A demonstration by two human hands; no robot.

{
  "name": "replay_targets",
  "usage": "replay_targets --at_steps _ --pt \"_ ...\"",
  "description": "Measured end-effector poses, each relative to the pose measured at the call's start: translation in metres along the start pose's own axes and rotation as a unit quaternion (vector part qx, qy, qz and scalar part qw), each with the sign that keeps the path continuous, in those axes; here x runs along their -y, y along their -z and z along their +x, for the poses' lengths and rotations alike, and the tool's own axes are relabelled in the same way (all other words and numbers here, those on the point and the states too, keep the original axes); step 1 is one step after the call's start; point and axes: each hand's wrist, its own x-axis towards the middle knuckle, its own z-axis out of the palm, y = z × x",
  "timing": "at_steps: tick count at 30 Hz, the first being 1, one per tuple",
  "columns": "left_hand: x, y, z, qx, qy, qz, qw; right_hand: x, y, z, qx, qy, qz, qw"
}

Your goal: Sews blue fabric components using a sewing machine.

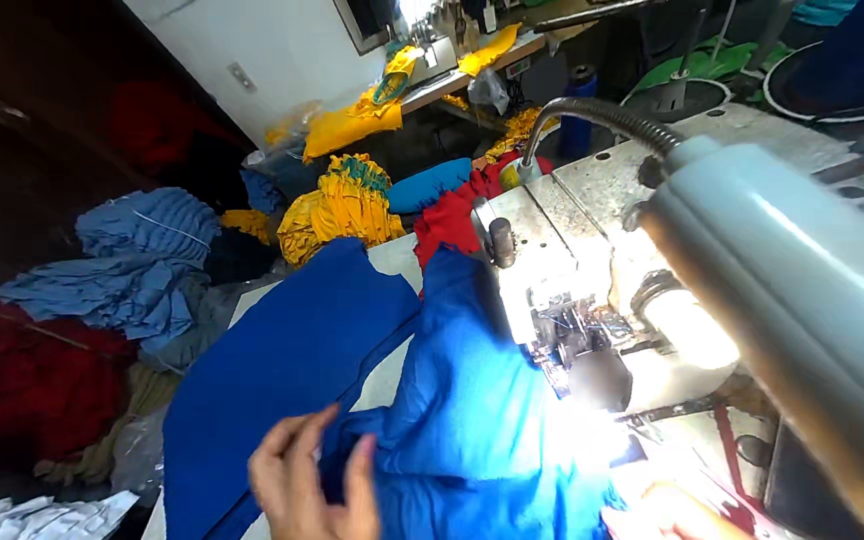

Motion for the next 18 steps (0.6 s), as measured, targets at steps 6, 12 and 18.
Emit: replay_targets --at_steps 6,12,18 --pt "-0.083 -0.052 -0.008 0.245 -0.173 -0.154 0.941 -0.002 -0.008 0.015 -0.025 0.019 -0.049 0.998" --pt "-0.06 -0.057 -0.002 0.271 -0.206 -0.15 0.928 -0.001 0.002 0.015 0.001 0.027 -0.06 0.998" --pt "-0.063 -0.052 0.02 0.294 -0.214 -0.075 0.928 0.002 0.002 0.015 -0.001 0.017 -0.074 0.997"
